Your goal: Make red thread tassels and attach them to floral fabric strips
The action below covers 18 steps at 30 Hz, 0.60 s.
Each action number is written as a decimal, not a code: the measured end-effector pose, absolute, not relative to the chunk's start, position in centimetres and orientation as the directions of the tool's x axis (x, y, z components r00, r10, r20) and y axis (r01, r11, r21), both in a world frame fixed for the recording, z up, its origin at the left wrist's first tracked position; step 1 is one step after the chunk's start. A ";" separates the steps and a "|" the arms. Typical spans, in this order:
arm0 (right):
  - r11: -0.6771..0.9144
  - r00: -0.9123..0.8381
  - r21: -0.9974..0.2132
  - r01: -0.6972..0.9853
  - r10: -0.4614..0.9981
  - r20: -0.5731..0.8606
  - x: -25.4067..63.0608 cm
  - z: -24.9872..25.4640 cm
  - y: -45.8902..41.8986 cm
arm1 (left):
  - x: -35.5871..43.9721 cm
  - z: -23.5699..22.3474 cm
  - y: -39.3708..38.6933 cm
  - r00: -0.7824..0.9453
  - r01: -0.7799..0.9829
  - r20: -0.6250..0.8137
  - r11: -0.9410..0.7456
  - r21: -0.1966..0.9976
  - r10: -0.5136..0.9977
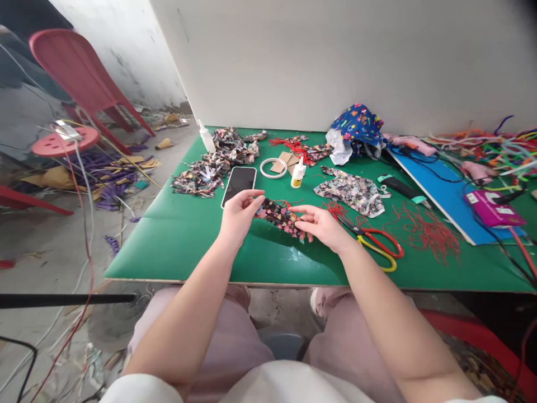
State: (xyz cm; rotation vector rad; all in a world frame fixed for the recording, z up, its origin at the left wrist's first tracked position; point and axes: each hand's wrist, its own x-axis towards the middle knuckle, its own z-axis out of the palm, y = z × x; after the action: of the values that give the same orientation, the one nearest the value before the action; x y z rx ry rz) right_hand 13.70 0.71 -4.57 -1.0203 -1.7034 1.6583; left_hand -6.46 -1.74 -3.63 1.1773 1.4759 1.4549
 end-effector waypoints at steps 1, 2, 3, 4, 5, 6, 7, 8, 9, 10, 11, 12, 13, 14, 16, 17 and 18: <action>-0.058 -0.579 -0.983 0.176 0.801 -0.151 13.6 -4.6 0.6 | -6.4 -3.6 -1.7 -0.314 0.100 0.102 -0.074 0.992 0.944; -0.071 -0.590 -0.977 0.200 0.788 -0.178 13.6 -4.6 0.5 | -6.3 -3.6 -1.8 -0.319 0.096 0.108 -0.081 0.992 0.942; -0.083 -0.601 -0.972 0.218 0.774 -0.201 13.6 -4.7 0.4 | -6.2 -3.6 -1.8 -0.320 0.094 0.109 -0.084 0.992 0.941; -0.094 -0.617 -0.968 0.234 0.755 -0.222 13.5 -4.7 0.4 | -6.1 -3.5 -1.8 -0.319 0.093 0.108 -0.083 0.992 0.942; -0.101 -0.639 -0.964 0.247 0.731 -0.241 13.5 -4.7 0.3 | -6.0 -3.5 -1.8 -0.315 0.093 0.104 -0.078 0.993 0.943; -0.107 -0.660 -0.960 0.258 0.707 -0.256 13.5 -4.7 0.2 | -5.9 -3.5 -1.9 -0.309 0.093 0.096 -0.070 0.993 0.946; -0.112 -0.677 -0.958 0.265 0.686 -0.267 13.4 -4.7 0.1 | -5.8 -3.5 -1.9 -0.301 0.092 0.086 -0.061 0.994 0.950; -0.117 -0.689 -0.957 0.267 0.671 -0.274 13.4 -4.7 0.1 | -5.8 -3.6 -2.0 -0.294 0.089 0.076 -0.052 0.995 0.953; -0.123 -0.695 -0.956 0.265 0.663 -0.278 13.4 -4.7 0.1 | -5.8 -3.6 -2.0 -0.286 0.088 0.067 -0.044 0.995 0.956; -0.132 -0.696 -0.956 0.262 0.660 -0.282 13.4 -4.7 0.0 | -5.8 -3.6 -2.0 -0.281 0.088 0.062 -0.039 0.995 0.958; -0.140 -0.694 -0.955 0.262 0.661 -0.287 13.4 -4.7 0.0 | -5.8 -3.7 -2.0 -0.279 0.088 0.060 -0.036 0.995 0.959; -0.146 -0.691 -0.953 0.264 0.661 -0.293 13.4 -4.7 0.0 | -5.8 -3.8 -2.0 -0.277 0.090 0.059 -0.035 0.995 0.959; -0.151 -0.690 -0.952 0.266 0.660 -0.297 13.3 -4.7 0.0 | -5.8 -3.8 -2.0 -0.274 0.090 0.058 -0.034 0.995 0.960; -0.154 -0.690 -0.951 0.267 0.658 -0.300 13.3 -4.7 0.0 | -5.8 -3.8 -1.9 -0.270 0.090 0.057 -0.034 0.995 0.961; -0.159 -0.691 -0.950 0.268 0.656 -0.304 13.3 -4.6 0.1 | -5.8 -3.8 -1.9 -0.265 0.092 0.054 -0.030 0.995 0.963; -0.161 -0.690 -0.951 0.266 0.657 -0.304 13.2 -4.6 0.1 | -5.8 -3.8 -1.9 -0.264 0.095 0.053 -0.029 0.995 0.963; -0.162 -0.690 -0.951 0.262 0.658 -0.302 13.2 -4.6 0.1 | -5.8 -3.8 -1.8 -0.264 0.097 0.053 -0.028 0.995 0.963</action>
State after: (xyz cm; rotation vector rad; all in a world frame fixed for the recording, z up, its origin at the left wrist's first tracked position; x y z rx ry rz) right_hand 13.22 0.08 -4.60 -1.0500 -1.8123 1.9252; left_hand -5.77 -1.85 -3.77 1.1688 1.4585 1.3929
